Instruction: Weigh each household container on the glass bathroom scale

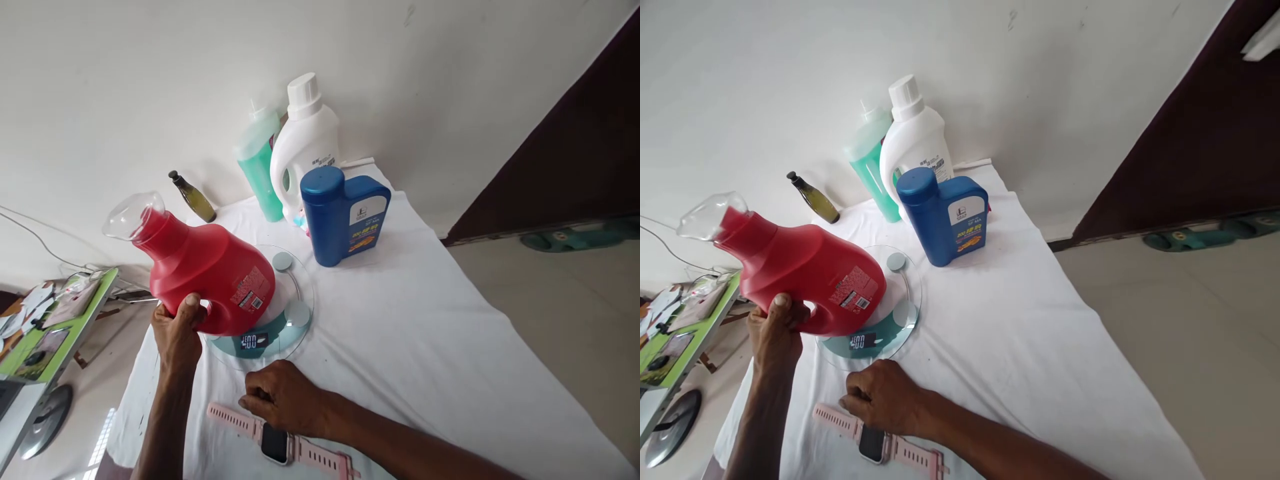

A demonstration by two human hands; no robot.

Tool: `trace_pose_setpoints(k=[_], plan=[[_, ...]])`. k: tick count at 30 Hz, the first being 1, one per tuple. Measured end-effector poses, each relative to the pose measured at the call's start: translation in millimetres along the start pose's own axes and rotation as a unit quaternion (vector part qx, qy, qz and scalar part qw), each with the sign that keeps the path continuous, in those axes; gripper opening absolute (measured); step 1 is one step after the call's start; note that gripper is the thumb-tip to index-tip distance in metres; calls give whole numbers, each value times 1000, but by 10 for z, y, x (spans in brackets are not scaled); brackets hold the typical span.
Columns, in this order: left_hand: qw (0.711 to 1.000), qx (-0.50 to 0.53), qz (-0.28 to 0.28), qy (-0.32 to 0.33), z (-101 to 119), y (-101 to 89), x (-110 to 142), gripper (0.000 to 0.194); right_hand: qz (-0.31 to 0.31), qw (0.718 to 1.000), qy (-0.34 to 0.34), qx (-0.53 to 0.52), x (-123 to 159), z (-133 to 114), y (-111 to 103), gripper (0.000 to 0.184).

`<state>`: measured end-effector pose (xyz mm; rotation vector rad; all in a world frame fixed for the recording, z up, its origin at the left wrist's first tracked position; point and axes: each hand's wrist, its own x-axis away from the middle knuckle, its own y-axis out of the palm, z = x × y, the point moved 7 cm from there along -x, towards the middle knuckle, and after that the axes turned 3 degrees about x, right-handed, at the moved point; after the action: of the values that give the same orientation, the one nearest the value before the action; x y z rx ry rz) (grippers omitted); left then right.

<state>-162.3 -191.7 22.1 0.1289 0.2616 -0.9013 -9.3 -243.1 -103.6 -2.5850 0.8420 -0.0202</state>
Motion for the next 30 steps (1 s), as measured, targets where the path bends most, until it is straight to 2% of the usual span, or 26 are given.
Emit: trace_pose_setpoints(k=[6, 9, 12, 14, 17, 20, 22, 25, 30], plan=[[999, -28, -7, 26, -35, 29, 32, 58, 7, 1000, -12, 1, 7, -23, -14, 27], [997, -59, -41, 32, -6, 30, 31, 55, 20, 1000, -18, -8, 7, -22, -17, 28], [990, -106, -65, 73, 60, -65, 20, 57, 28, 999, -23, -17, 3, -19, -11, 29], [989, -100, -63, 86, 30, -215, 37, 63, 31, 999, -26, -20, 1, -20, -10, 32], [993, -98, -17, 56, -222, -568, 134, 62, 35, 999, -31, -15, 3, -31, -21, 34], [990, -120, 61, -32, -660, -950, 302, 58, 34, 999, -37, -3, 4, -45, -27, 32], [985, -132, 84, -68, -886, -1090, 398, 55, 32, 999, -41, -6, 4, -52, -28, 31], [980, -171, 72, -70, -1013, -1114, 441, 53, 35, 998, -43, -13, 5, -52, -32, 33], [974, -201, 62, -87, -1030, -1074, 410, 52, 39, 998, -47, -22, 9, -40, -23, 33]])
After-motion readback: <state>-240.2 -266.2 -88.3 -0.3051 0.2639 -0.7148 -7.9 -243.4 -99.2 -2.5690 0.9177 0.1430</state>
